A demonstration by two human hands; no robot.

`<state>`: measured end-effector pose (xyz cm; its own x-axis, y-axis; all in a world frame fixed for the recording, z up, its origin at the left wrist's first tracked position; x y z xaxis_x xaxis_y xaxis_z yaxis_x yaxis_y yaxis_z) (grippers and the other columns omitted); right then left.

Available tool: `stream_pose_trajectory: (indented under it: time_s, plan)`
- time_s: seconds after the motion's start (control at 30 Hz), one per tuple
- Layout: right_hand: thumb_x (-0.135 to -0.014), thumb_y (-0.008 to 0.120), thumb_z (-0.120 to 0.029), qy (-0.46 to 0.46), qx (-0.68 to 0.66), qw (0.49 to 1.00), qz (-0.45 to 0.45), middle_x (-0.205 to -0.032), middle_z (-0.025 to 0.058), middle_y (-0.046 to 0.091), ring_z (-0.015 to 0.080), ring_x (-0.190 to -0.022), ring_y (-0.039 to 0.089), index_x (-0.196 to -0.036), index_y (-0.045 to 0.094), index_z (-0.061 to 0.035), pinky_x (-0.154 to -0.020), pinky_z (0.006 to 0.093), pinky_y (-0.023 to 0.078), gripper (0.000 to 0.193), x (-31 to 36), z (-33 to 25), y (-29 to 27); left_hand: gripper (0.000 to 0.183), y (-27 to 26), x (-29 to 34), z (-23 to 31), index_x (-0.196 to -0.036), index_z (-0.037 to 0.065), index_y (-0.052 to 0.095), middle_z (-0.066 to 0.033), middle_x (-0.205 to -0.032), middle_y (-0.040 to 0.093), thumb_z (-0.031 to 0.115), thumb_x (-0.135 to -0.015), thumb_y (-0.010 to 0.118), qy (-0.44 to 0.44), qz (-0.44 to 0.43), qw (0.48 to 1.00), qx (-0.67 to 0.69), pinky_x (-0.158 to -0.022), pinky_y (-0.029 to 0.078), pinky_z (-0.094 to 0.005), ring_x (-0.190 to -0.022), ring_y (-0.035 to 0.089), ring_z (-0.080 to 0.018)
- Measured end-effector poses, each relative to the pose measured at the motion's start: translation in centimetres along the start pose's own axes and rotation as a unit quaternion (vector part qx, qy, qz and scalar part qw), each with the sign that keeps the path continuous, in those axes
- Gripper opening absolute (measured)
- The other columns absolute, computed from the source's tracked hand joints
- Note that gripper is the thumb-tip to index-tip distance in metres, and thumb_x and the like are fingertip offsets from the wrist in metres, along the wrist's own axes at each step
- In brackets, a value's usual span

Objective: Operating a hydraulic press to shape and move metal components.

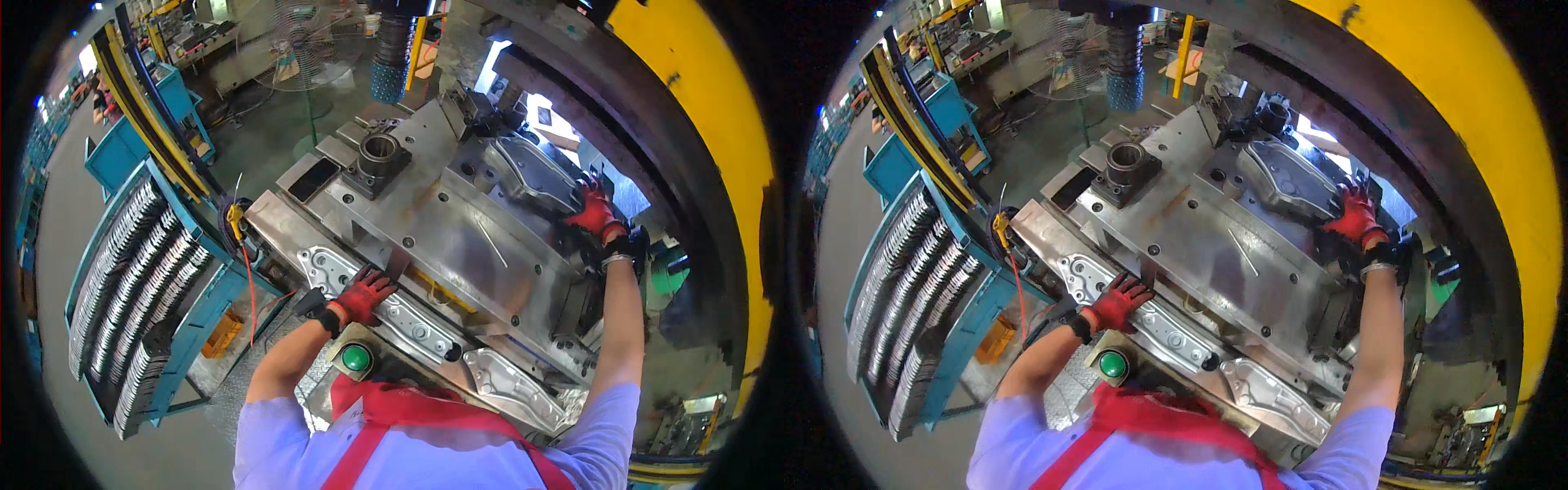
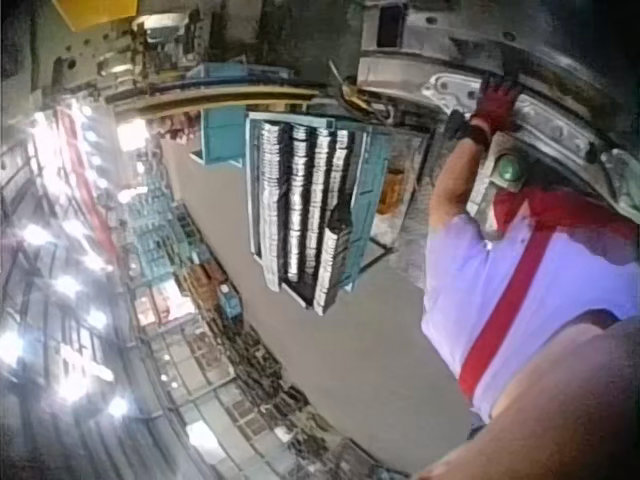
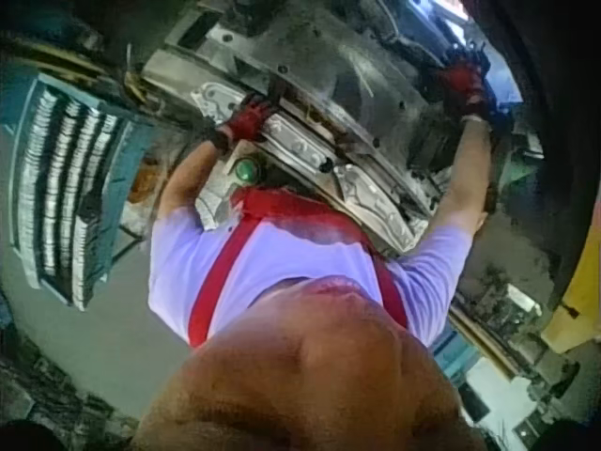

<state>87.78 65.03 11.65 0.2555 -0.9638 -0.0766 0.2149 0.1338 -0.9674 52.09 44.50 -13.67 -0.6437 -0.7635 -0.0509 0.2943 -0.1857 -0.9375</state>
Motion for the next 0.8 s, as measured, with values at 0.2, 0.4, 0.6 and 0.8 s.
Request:
stream_pose_trajectory:
  time_s: [0.2, 0.4, 0.6, 0.8]
  plan:
    - [-0.052, 0.071, -0.045, -0.004, -0.176, 0.980, -0.098, -0.136, 0.0193, 0.019, 0.0300, -0.128, 0.012, -0.131, 0.020, -0.0017, -0.103, 0.0368, 0.016, 0.103, -3.0, 1.7, 3.8, 0.096, 0.6, -0.1, -0.3, -0.128, 0.015, 0.032, -0.0121, -0.125, 0.038, 0.036, -0.045, 0.074, -0.010, -0.005, 1.000, 0.020, -0.102, 0.013, -0.0493, -0.119, 0.030, -0.0326]
    - [-0.058, 0.068, -0.047, -0.010, -0.110, 0.992, -0.063, -0.138, 0.0166, 0.011, 0.0297, -0.128, 0.011, -0.134, 0.011, -0.0052, -0.104, 0.0361, 0.014, 0.104, -2.4, 0.9, 5.4, 0.098, 0.4, 0.3, -0.5, -0.128, 0.015, 0.031, -0.0123, -0.125, 0.038, 0.035, -0.043, 0.075, -0.015, -0.007, 0.999, 0.037, -0.102, 0.013, -0.0495, -0.120, 0.030, -0.0326]
    - [-0.061, 0.062, -0.054, 0.012, -0.031, 0.998, -0.051, -0.138, 0.0187, 0.013, 0.0316, -0.128, 0.011, -0.133, 0.015, -0.0041, -0.103, 0.0376, 0.015, 0.099, -1.5, 1.5, 5.0, 0.096, -0.1, 0.3, 0.1, -0.128, 0.014, 0.032, -0.0133, -0.125, 0.038, 0.039, -0.046, 0.074, -0.008, -0.019, 1.000, 0.017, -0.102, 0.013, -0.0493, -0.119, 0.030, -0.0319]
    - [-0.067, 0.056, -0.053, 0.005, -0.010, 0.999, 0.036, -0.134, 0.0214, 0.023, 0.0336, -0.124, 0.023, -0.128, 0.028, -0.0016, -0.100, 0.0454, 0.019, 0.085, 5.0, -8.2, -2.9, 0.086, -1.4, 0.1, 3.8, -0.128, 0.007, 0.030, -0.0171, -0.125, 0.037, 0.039, -0.057, 0.068, 0.050, -0.016, 0.998, -0.040, -0.102, 0.015, -0.0436, -0.120, 0.029, -0.0320]
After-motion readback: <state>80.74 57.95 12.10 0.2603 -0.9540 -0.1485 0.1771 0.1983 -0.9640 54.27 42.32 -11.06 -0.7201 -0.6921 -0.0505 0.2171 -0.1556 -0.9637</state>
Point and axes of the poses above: each hand's wrist, its own x-axis away from the middle knuckle, its own y-axis out of the palm, z = x × y, the point moved 9 cm from there along -x, towards the middle knuckle
